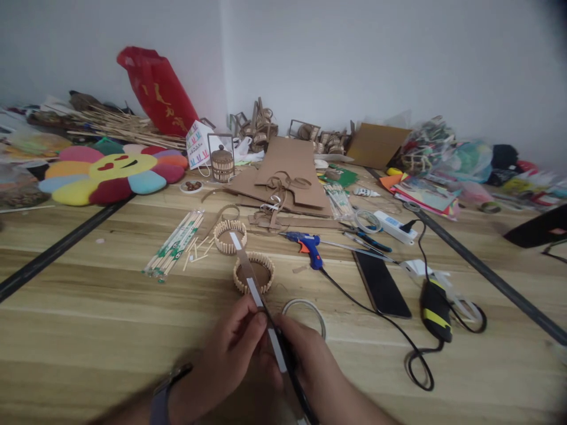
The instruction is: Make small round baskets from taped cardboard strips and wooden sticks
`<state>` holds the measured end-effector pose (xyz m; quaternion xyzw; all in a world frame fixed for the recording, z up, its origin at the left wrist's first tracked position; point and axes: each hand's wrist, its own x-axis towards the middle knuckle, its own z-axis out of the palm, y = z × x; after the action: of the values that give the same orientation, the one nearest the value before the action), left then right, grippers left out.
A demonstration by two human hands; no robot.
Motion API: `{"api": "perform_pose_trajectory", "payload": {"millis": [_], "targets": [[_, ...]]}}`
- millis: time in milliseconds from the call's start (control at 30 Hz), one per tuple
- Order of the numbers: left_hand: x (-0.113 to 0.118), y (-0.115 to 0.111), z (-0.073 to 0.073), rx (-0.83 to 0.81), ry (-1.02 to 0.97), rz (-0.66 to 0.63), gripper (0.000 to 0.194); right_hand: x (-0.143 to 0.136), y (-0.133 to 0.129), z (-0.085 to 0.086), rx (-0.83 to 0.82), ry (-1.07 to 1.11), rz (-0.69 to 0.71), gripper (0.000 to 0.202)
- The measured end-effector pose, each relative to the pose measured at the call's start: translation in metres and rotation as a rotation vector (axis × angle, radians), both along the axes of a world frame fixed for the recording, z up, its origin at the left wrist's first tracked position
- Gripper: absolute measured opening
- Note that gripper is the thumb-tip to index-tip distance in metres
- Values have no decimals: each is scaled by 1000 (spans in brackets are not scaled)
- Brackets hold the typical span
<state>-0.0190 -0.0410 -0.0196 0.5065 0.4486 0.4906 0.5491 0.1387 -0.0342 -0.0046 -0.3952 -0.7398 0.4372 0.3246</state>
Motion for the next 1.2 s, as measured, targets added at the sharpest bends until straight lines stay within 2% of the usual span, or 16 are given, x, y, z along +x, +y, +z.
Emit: {"api": "perform_pose_trajectory", "payload": {"millis": [200, 333, 400, 500, 633, 900, 1067, 1200], "targets": [[1, -2, 3, -25, -21, -16, 33, -1, 0, -12, 24, 18, -16, 10], [-2, 0, 10, 21, -15, -15, 32, 0, -2, -20, 68, -9, -47, 13], [-4, 3, 14, 75, -13, -3, 34, 1, -3, -19, 30, 6, -30, 15], [-7, 8, 17, 92, 3, 91, 33, 0, -3, -16, -40, 4, -8, 6], [-9, 10, 14, 59, -7, 167, 28, -2, -3, -12, -14, -58, -25, 7], [-4, 7, 13, 99, 87, 137, 26, 1, -4, -4, -76, -87, -29, 15], [-3, 7, 15, 111, 85, 118, 27, 2, -4, -9, -117, -17, 13, 18], [-3, 5, 15, 94, 82, 115, 28, 1, -5, -13, -108, -5, -10, 9]]}}
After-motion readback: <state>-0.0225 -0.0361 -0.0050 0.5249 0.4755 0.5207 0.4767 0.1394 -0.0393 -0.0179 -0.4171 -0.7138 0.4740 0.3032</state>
